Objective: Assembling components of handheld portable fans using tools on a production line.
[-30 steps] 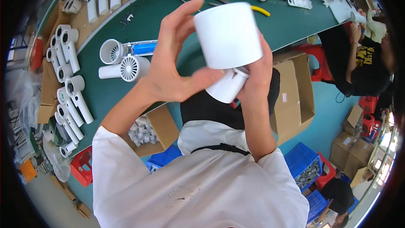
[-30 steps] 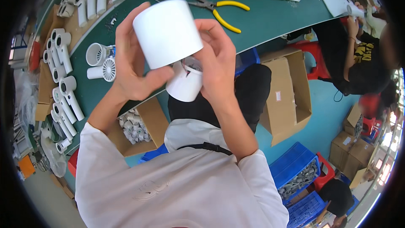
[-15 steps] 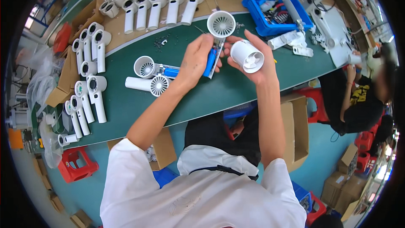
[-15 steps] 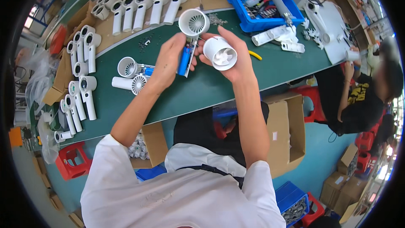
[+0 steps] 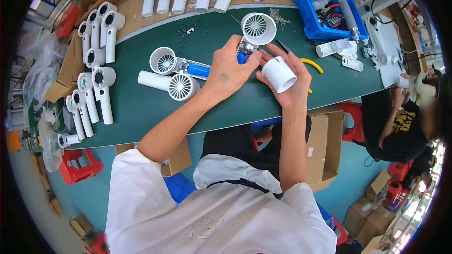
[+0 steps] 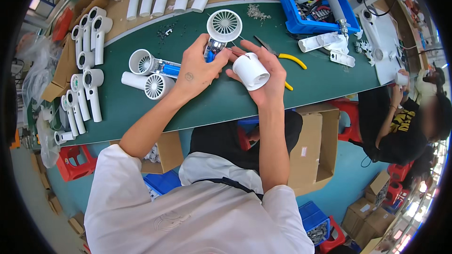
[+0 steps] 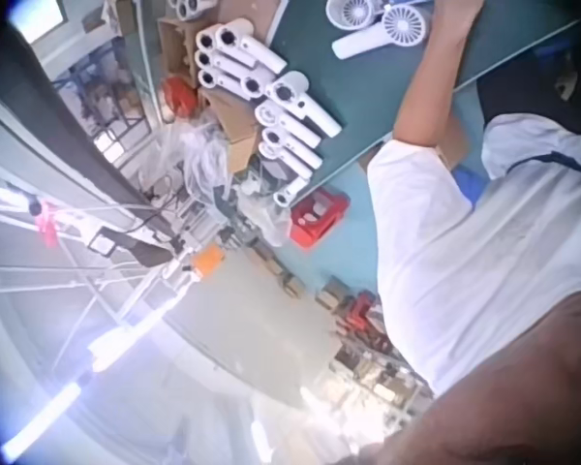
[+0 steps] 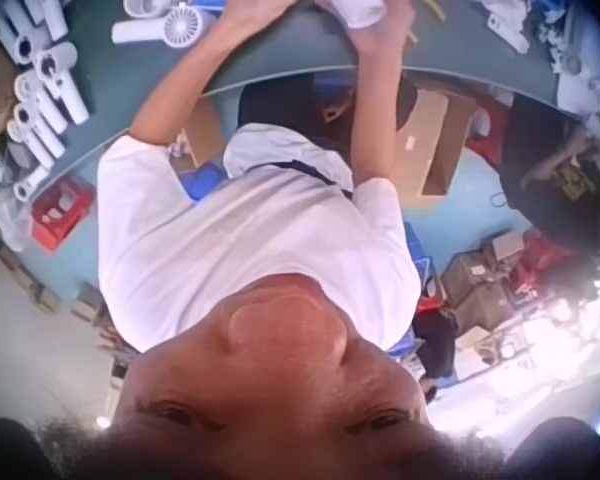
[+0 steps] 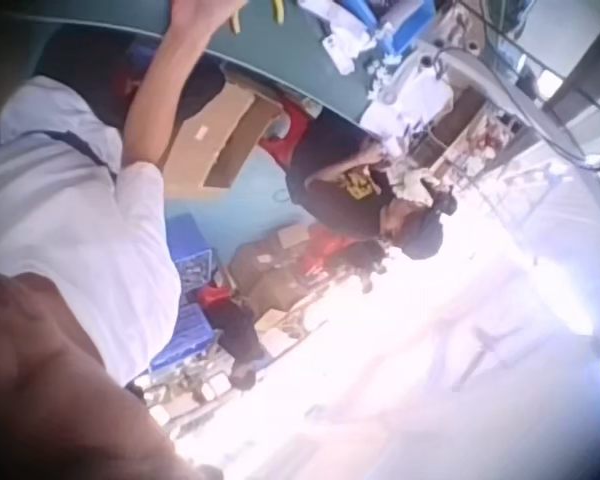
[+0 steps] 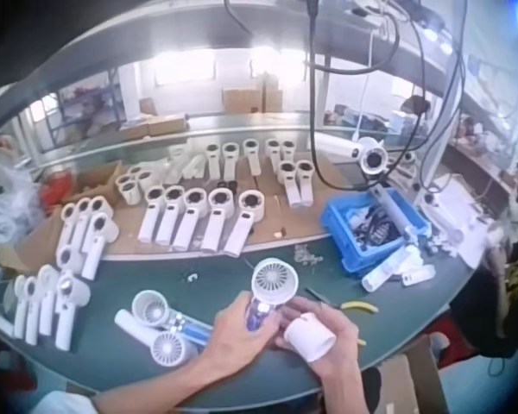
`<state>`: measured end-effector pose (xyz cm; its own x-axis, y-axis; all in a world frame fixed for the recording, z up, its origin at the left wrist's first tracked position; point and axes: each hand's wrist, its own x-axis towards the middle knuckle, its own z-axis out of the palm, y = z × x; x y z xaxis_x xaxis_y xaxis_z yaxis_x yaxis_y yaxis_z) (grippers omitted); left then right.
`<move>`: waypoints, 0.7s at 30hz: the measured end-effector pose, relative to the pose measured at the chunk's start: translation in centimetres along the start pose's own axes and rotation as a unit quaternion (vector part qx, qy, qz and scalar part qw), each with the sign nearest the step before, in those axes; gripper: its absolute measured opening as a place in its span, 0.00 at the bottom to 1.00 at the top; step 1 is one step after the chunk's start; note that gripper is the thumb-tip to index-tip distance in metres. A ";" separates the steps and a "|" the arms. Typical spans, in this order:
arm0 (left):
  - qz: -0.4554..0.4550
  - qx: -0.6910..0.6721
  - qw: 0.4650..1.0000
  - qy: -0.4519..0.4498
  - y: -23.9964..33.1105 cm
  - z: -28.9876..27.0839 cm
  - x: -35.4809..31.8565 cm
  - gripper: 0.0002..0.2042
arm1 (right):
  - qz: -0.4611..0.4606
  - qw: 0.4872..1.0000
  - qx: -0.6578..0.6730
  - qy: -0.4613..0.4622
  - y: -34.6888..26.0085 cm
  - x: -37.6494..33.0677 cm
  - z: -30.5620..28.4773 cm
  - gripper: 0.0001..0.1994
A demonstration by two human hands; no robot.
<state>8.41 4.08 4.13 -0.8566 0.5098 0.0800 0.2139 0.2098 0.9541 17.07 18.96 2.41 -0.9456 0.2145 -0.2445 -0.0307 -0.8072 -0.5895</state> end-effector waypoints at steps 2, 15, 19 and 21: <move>0.025 -0.074 0.997 0.004 -0.9 0.3 0.3 0.16 | -0.015 0.999 0.027 -0.025 0.0 -0.1 -0.1 0.29; 0.007 -0.253 0.966 -0.042 -0.3 -0.5 0.5 0.12 | -0.281 0.910 -0.303 -0.022 2.0 0.0 0.7 0.32; -0.008 -0.301 0.950 -0.085 0.1 -0.8 0.0 0.14 | -0.345 0.880 -0.326 -0.029 1.9 0.0 0.5 0.35; -0.020 -0.332 0.938 -0.098 0.2 -0.8 0.0 0.14 | -0.433 0.827 -0.355 -0.056 1.8 0.2 0.3 0.35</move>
<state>8.07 3.43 4.58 -0.7406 0.6703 0.0475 -0.2124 -0.3006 0.9298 16.67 17.34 1.52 -0.6944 0.4586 0.5545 -0.5509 0.1569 -0.8197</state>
